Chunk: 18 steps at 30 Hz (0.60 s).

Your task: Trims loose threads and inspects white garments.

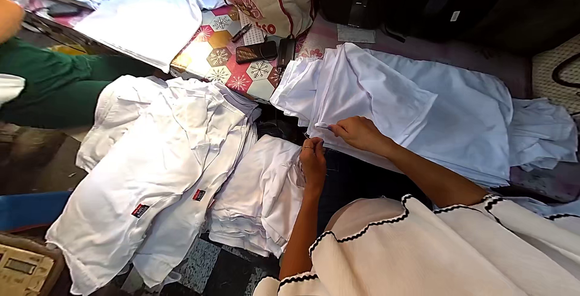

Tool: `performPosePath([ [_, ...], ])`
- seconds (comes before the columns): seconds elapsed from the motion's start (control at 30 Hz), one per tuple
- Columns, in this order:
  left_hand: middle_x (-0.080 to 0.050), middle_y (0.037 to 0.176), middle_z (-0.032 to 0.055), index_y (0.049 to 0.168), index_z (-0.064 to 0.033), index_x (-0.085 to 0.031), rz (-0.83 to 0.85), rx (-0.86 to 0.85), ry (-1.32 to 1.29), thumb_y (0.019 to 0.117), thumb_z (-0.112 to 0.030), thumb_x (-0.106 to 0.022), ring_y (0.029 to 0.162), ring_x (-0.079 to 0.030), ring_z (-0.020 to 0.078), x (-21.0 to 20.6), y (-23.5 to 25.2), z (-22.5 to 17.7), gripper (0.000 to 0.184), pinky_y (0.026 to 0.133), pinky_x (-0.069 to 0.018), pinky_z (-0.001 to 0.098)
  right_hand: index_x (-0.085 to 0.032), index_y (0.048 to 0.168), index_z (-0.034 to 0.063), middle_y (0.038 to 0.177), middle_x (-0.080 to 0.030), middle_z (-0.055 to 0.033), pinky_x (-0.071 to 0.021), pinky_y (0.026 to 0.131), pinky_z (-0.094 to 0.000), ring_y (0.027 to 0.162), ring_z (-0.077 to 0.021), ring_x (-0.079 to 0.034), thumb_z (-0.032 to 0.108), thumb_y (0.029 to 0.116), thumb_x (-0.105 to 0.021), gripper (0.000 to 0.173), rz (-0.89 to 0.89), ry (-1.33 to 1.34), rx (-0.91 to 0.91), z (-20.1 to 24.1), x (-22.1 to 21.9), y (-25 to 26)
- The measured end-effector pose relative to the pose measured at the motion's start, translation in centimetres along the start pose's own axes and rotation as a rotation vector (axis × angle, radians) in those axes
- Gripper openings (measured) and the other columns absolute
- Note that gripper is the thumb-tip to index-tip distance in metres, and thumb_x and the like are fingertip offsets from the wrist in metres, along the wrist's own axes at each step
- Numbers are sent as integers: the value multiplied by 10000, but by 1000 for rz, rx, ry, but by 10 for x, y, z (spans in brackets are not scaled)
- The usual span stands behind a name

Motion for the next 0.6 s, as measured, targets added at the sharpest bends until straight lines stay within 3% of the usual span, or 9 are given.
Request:
performPosePath([
  [0.2, -694, 912, 189, 1093, 111, -689, 81, 128, 89, 984, 5, -575, 699, -675, 160, 3, -3, 9, 190, 681, -588, 292, -739, 951, 50, 827, -667, -136, -472, 743, -553, 821, -312, -636, 347, 1129, -360, 513, 107, 95, -78, -16, 7, -3],
  [0.43, -692, 900, 171, 1019, 94, -702, 87, 76, 83, 974, 13, -578, 700, -672, 141, 9, -2, 1, 155, 686, -584, 266, -731, 889, 60, 734, -601, -81, -434, 679, -479, 695, -233, -548, 359, 1122, -388, 511, 140, 133, -95, -13, -11, 15],
  [0.6, -680, 876, 153, 1005, 95, -700, 67, 61, 56, 975, 23, -562, 688, -655, 120, 8, -4, 1, 158, 675, -573, 247, -728, 863, 67, 731, -609, -84, -444, 676, -485, 701, -242, -564, 346, 1111, -436, 473, 111, 153, -91, -13, -17, 26],
])
Point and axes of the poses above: each hand's wrist, its own y-axis towards the middle knuckle, its own x-axis out of the back of the hand, z = x × y, the point moved 4 cm from there along y, towards the middle knuckle
